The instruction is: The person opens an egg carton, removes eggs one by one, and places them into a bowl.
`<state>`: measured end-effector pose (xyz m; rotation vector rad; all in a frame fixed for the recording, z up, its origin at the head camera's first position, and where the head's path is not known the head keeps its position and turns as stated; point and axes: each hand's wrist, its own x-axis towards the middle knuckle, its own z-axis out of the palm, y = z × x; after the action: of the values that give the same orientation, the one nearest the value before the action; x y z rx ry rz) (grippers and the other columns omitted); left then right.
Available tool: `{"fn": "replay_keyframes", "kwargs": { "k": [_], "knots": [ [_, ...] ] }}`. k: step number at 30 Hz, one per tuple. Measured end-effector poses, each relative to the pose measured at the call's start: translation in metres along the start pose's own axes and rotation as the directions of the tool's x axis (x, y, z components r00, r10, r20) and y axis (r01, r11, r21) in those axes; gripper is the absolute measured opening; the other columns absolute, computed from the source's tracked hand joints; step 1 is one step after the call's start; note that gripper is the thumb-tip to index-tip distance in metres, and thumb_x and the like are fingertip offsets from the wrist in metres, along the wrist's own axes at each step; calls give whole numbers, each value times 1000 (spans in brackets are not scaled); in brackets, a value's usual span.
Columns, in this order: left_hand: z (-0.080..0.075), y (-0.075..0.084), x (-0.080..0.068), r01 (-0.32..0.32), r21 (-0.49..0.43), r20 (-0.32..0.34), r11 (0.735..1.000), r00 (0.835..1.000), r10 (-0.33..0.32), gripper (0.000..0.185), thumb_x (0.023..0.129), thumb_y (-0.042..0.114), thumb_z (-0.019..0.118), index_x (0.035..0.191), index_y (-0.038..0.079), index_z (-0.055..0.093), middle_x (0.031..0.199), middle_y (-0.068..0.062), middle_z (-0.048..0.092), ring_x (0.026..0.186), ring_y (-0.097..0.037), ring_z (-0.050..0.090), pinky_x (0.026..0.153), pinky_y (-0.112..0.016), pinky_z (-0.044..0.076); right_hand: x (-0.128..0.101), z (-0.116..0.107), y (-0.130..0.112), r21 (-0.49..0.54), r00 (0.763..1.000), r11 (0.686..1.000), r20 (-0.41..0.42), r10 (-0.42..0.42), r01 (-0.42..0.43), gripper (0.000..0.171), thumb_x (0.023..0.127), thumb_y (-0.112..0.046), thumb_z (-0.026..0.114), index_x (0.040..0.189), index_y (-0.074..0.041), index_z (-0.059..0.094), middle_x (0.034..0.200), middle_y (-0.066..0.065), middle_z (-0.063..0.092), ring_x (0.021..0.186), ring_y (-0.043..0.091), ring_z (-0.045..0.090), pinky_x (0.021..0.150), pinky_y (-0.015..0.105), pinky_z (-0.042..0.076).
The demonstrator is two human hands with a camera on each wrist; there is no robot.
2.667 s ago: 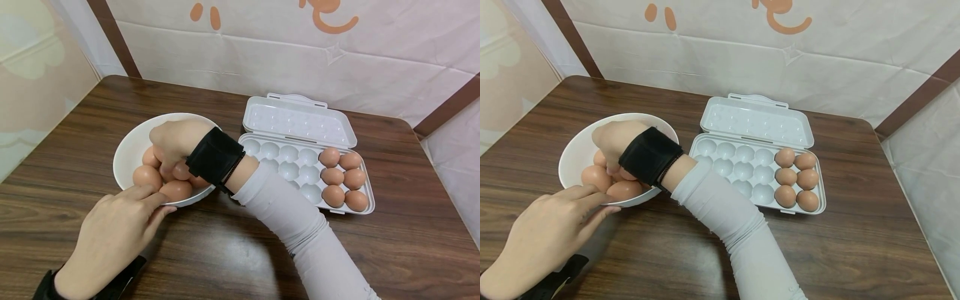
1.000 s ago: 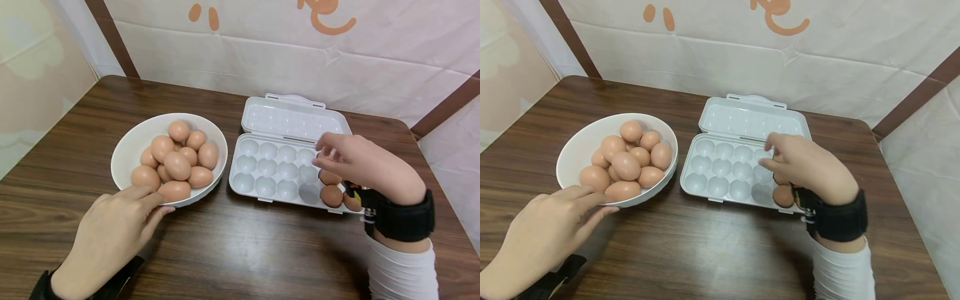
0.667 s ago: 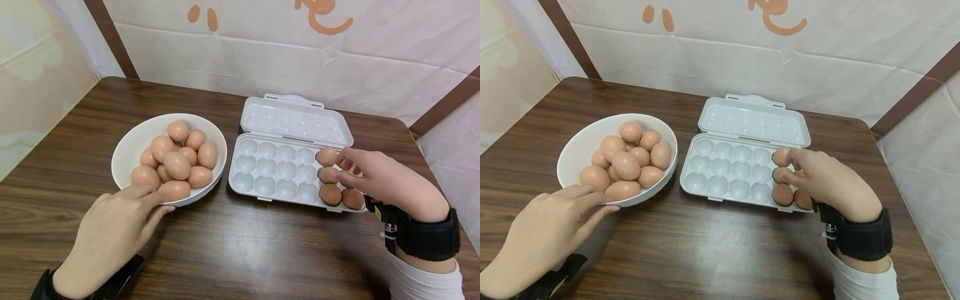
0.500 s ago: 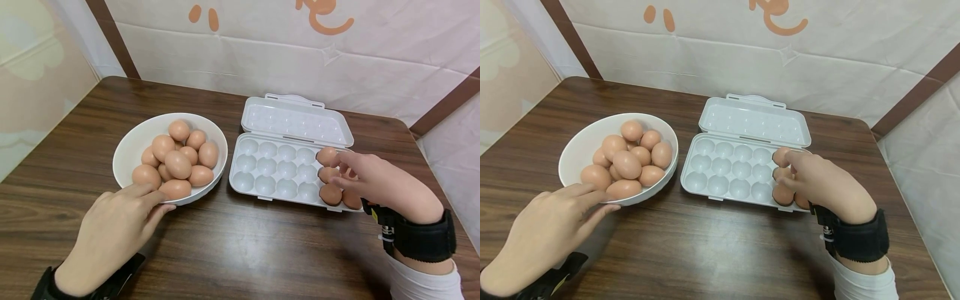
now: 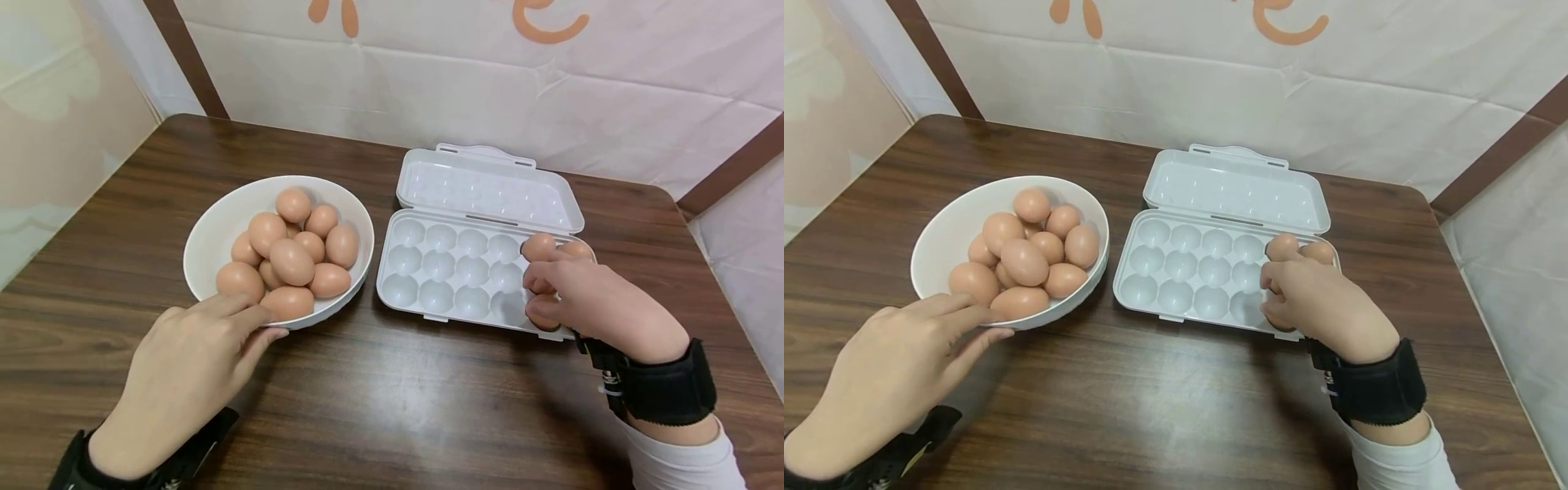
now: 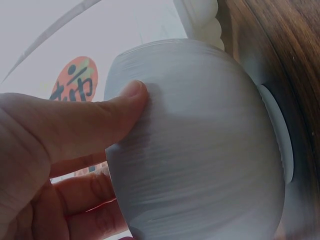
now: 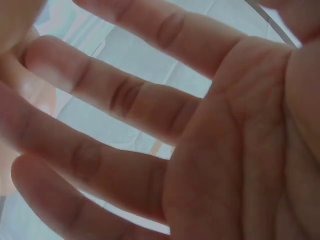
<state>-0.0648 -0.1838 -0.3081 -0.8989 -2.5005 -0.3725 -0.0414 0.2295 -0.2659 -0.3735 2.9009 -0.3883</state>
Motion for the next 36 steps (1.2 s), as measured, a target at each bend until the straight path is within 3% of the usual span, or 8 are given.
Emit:
{"fn": "replay_keyframes", "kwargs": {
  "k": [6,9,13,16,21,30,36],
  "knots": [
    [0,0,1,7,-2,3,1000,1000,-7,19,75,32,74,85,16,73,62,4,49,54,-19,50,46,-34,29,2,9,5,-151,998,988,-52,-35,27,33,82,-1,54,61,-21,37,72,-7,27,61,2,22,57,19,21],
    [0,0,2,4,-2,0,1000,1000,-4,20,76,32,74,85,15,73,63,3,50,54,-20,50,46,-35,31,1,15,7,-203,990,977,-111,-90,66,33,78,3,56,64,-19,36,74,-7,25,62,3,22,57,18,22],
    [-1,0,2,3,-4,-2,1000,1000,-3,20,77,32,72,86,15,73,63,2,50,54,-21,50,46,-36,31,2,28,8,-338,958,935,-219,-187,106,33,72,7,58,67,-16,36,73,-5,27,62,6,22,52,19,22],
    [0,0,2,3,-5,1,1000,1000,-3,20,77,33,71,87,16,72,61,3,49,54,-21,50,46,-36,30,4,34,7,-382,956,922,-244,-165,61,31,73,7,61,68,-14,39,74,-2,32,61,9,28,47,20,25],
    [2,-1,1,-9,-6,-3,1000,1000,9,26,83,39,61,87,15,72,61,3,46,52,-19,47,45,-34,29,5,36,5,-366,974,931,-205,-97,16,26,76,6,63,72,-12,44,77,1,38,59,12,35,46,22,31],
    [2,-2,0,-9,-3,7,1000,1000,9,25,82,38,61,83,15,70,62,5,39,51,-15,43,46,-33,28,-1,29,6,-333,966,937,-193,-174,102,28,78,8,52,70,-14,36,72,-6,26,56,6,14,54,18,15],
    [2,-2,0,-9,-4,12,1000,1000,9,23,80,36,64,83,15,70,63,5,38,52,-14,42,46,-33,28,0,24,5,-260,966,958,-189,-178,126,28,71,7,52,69,-17,37,69,-10,29,54,4,21,54,20,19]
  ]
}}
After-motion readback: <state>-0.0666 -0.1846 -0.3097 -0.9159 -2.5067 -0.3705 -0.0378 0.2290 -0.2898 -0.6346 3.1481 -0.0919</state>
